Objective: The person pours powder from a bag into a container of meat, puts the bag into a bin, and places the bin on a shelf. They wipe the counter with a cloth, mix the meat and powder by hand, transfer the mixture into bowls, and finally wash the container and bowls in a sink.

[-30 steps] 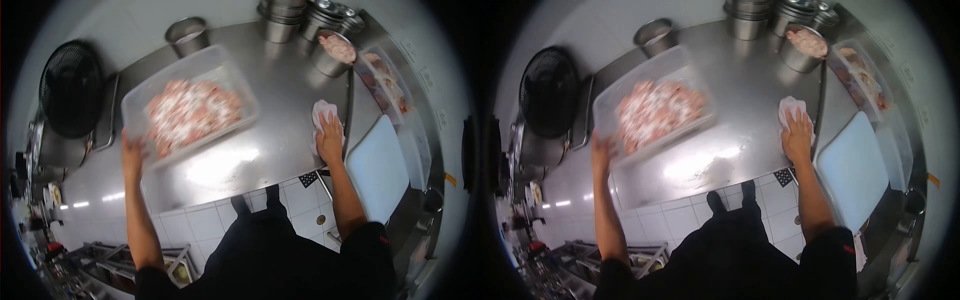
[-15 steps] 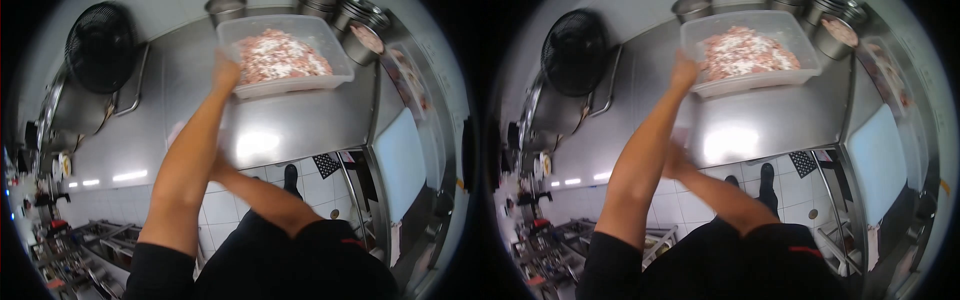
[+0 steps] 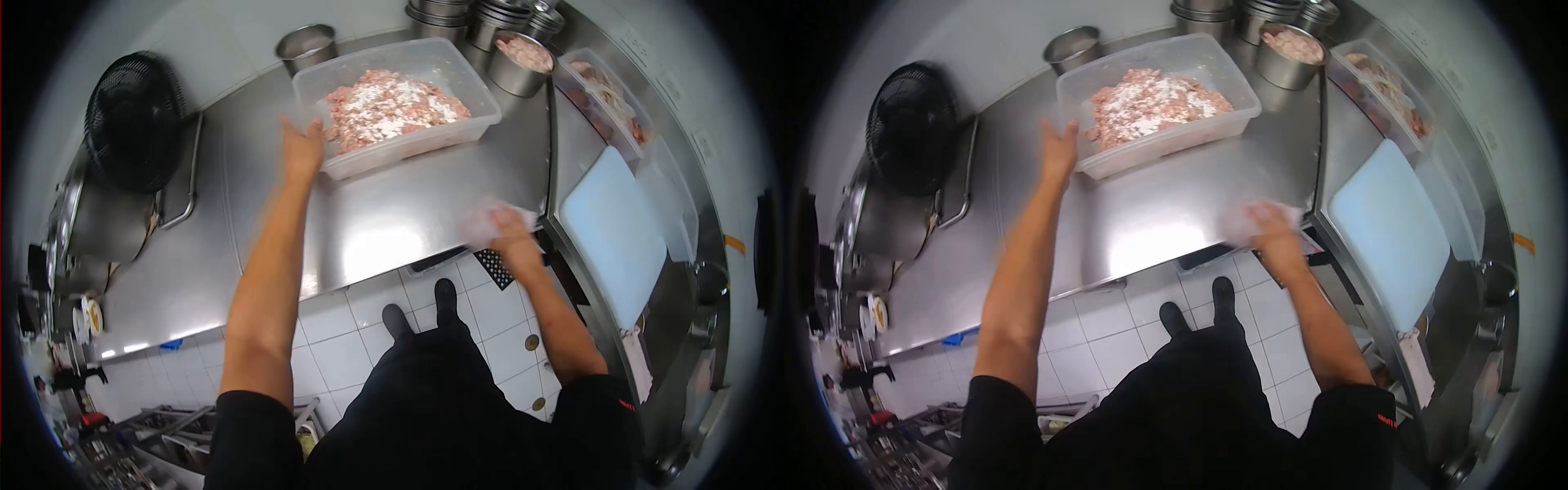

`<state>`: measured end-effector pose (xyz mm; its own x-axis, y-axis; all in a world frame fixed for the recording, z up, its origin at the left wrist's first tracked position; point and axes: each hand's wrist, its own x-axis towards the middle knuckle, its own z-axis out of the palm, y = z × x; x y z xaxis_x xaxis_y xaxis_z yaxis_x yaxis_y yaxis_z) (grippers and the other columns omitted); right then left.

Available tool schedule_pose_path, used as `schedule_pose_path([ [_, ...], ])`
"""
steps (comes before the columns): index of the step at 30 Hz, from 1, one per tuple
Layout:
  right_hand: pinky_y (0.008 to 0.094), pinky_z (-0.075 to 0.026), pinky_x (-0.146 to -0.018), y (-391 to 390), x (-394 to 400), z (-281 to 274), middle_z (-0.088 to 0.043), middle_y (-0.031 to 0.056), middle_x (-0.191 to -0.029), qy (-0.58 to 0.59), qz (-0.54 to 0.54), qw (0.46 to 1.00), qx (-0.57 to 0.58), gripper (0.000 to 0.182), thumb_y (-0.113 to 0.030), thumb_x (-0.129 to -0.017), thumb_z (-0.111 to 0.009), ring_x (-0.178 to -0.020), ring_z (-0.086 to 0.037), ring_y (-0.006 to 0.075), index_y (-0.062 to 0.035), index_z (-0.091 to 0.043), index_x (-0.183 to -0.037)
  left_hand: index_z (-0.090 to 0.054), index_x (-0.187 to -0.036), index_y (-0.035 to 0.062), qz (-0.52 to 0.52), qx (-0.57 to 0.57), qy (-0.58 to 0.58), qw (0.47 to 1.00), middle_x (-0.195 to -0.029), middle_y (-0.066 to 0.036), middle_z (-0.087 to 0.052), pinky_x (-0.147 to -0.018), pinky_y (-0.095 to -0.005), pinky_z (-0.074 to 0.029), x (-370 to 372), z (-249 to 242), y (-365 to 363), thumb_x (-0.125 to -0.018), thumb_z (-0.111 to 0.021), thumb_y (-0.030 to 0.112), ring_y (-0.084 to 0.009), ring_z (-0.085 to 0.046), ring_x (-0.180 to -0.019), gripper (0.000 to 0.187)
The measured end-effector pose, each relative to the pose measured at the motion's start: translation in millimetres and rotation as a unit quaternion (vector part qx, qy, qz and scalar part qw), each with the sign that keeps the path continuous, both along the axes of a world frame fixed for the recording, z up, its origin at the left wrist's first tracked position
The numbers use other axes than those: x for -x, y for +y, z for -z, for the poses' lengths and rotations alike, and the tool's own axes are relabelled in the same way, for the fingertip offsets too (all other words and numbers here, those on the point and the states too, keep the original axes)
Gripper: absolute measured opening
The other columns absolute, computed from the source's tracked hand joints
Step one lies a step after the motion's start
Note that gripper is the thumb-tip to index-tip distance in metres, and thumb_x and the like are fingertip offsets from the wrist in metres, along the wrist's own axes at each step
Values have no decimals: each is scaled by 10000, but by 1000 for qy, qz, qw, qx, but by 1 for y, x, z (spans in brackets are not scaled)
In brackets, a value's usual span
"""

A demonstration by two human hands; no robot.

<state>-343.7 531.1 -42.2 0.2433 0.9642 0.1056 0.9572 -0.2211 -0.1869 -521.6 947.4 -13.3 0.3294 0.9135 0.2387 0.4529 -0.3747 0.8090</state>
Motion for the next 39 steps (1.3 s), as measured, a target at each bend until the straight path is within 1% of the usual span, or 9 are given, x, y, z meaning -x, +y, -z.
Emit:
schedule_pose_path([
  [2, 442, -411, -1033, -29, -25, 2, -540, 158, -1326, 23, 175, 983, -50, 251, 30, -728, -590, -1198, -519, 378, -73, -719, -917, -265, -1475, -47, -20, -122, 26, 992, -1509, -285, -299, -1151, -406, -250, 21, -11, -39, -956, -537, 394, -384, -338, -1391, 734],
  [5, 458, -463, -934, -13, -8, -35, -582, 206, -1227, 199, 334, 901, -192, 296, -60, -857, -600, -1092, -582, 402, -108, -685, -1137, -370, -1446, -7, 155, 113, -203, 960, -1445, -167, -454, -1082, -356, -373, 58, -33, -151, -1001, -517, 303, -246, -448, -1321, 562],
  [7, 431, -442, -979, 21, 32, -69, -555, 235, -1280, 296, 159, 920, -201, 397, -186, -909, -620, -1156, -558, 400, -149, -597, -1304, -325, -1486, 41, 252, 243, -209, 913, -1474, -140, -418, -1120, -369, -310, 58, -4, -203, -994, -525, 373, -232, -356, -1383, 626],
  [10, 416, -367, -1074, 69, 77, -126, -468, 236, -1413, 331, -116, 936, 1, 552, -318, -874, -678, -1300, -456, 394, -166, -526, -1383, -332, -1468, 8, 146, 450, -439, 764, -1488, -162, -372, -1105, -361, -323, 49, -2, -250, -944, -549, 507, -206, -357, -1369, 756],
  [13, 419, -353, -1085, 122, 43, -134, -493, 236, -1384, 54, -127, 980, -142, 601, -317, -828, -718, -1297, -450, 389, -140, -531, -1371, -400, -1422, -16, 52, 417, -375, 826, -1467, -178, -385, -1107, -351, -321, 94, -2, -221, -957, -542, 459, -198, -366, -1354, 680],
  [17, 447, -404, -997, 185, -9, -115, -596, 195, -1209, -37, -125, 986, -108, 502, -275, -788, -748, -1161, -527, 368, -89, -595, -1229, -437, -1409, 24, -64, 128, 123, 982, -1454, -252, -382, -1129, -450, -275, 146, -45, -190, -947, -522, 478, -332, -312, -1399, 653],
  [21, 457, -455, -861, 214, -21, -89, -648, 153, -980, -5, -121, 992, -42, 340, -263, -787, -741, -989, -588, 344, -65, -644, -1046, -430, -1442, 163, -94, -123, 397, 905, -1458, -289, -354, -1127, -593, -183, 143, 14, -213, -929, -501, 537, -430, -228, -1423, 639],
  [31, 427, -472, -706, 129, -19, -93, -638, 92, -821, -13, -111, 993, -25, 266, -272, -710, -757, -829, -610, 289, -117, -681, -913, -426, -1448, 221, -102, -67, 407, 905, -1473, -298, -326, -1125, -600, -172, 181, 17, -167, -944, -456, 552, -440, -232, -1420, 604],
  [39, 425, -436, -638, 120, 0, -96, -546, 70, -723, -4, -64, 997, -36, 260, -260, -593, -767, -726, -555, 295, -111, -607, -734, -344, -1496, 184, -134, -94, 392, 906, -1522, -287, -254, -1155, -582, -114, 119, 44, 157, -985, -370, 456, -444, -171, -1438, 580],
])
